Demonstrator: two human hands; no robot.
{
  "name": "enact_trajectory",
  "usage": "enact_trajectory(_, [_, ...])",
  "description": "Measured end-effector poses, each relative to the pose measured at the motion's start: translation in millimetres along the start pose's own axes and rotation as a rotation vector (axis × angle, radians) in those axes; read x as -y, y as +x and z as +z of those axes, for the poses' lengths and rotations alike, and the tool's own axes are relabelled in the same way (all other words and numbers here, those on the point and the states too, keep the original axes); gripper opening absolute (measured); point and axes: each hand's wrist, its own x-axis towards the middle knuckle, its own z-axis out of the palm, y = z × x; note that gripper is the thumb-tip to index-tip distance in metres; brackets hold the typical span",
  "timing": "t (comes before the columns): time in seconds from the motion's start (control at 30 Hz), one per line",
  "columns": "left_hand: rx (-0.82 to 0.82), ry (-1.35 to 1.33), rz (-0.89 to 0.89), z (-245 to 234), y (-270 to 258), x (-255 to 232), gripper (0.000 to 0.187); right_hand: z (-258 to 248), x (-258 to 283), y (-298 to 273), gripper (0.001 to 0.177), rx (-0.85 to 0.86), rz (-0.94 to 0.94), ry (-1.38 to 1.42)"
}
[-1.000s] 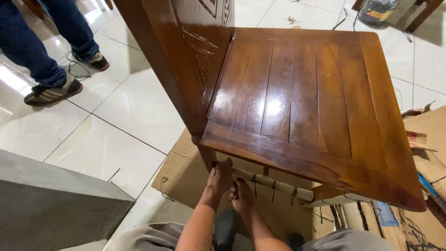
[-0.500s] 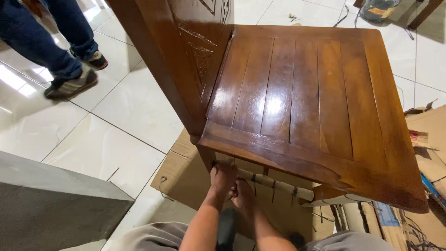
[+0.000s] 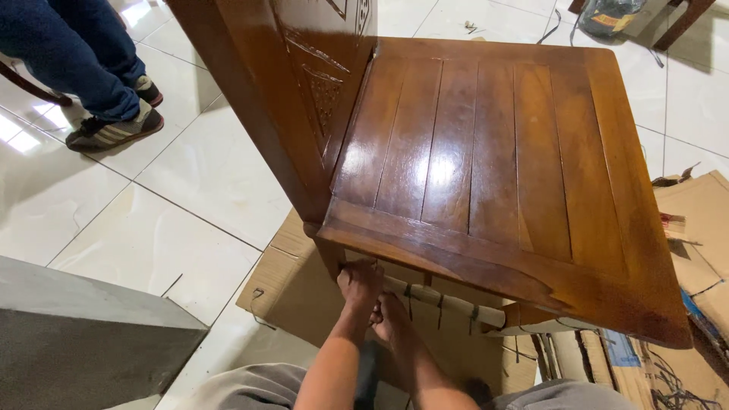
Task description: Wrapping the legs of a wooden chair with protective material and securing them with wire ties
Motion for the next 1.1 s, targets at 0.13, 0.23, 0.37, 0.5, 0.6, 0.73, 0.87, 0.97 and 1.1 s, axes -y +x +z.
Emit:
enact_trajectory(0.13, [-0.039, -0.031, 0.025, -2.3, 0.1, -1.4, 0.033, -9.9, -7.7, 13.2, 0.031, -0.072, 0.043, 0.043])
enact_trajectory(0.23, [-0.054, -0.069, -0.009, -7.1, -4.2, 0.8, 0.033, -5.3, -4.7, 1.8, 0.026, -0.014, 0.032, 0.105])
enact_trajectory(0.37, [0.122, -0.179, -0.163, -47.8, -6.1, -7.2, 0.034, -4.5, -4.8, -3.8, 0.015, 0.079, -0.034, 0.157])
enact_trajectory(0.5, [0.003, -0.327, -0.072, -64.5, -17.5, -6.7, 0.03, 14.5, -15.7, -19.4, 0.016, 0.032, -0.06, -0.012])
enact_trajectory(0.6, [0.114, -0.405, -0.192, -61.5, -16.1, -4.7, 0.029, 17.6, -36.7, -5.9, 0.04, -0.188, -0.242, -1.758])
enact_trajectory(0.73, [0.1, -0.466, -0.18, -41.8, -14.9, 13.4, 0.026, 40.7, -23.4, -36.7, 0.048, -0.286, -0.319, -1.066])
enact_trajectory(0.87, [0.159, -0.574, -0.069, -52.7, -17.3, 22.8, 0.026, 102.3, 8.4, -123.7, 0.036, -0.321, -0.577, -1.157])
enact_trajectory(0.97, [0.14, -0.574, 0.01, -55.2, -19.7, 25.9, 0.023, 37.5, -9.8, -65.5, 0.023, -0.386, -0.749, -1.287])
enact_trajectory(1.1, [0.113, -0.526, 0.122, -71.2, -25.6, 17.3, 0.021, -20.6, -19.6, 48.0, 0.046, 0.057, -0.892, -0.196])
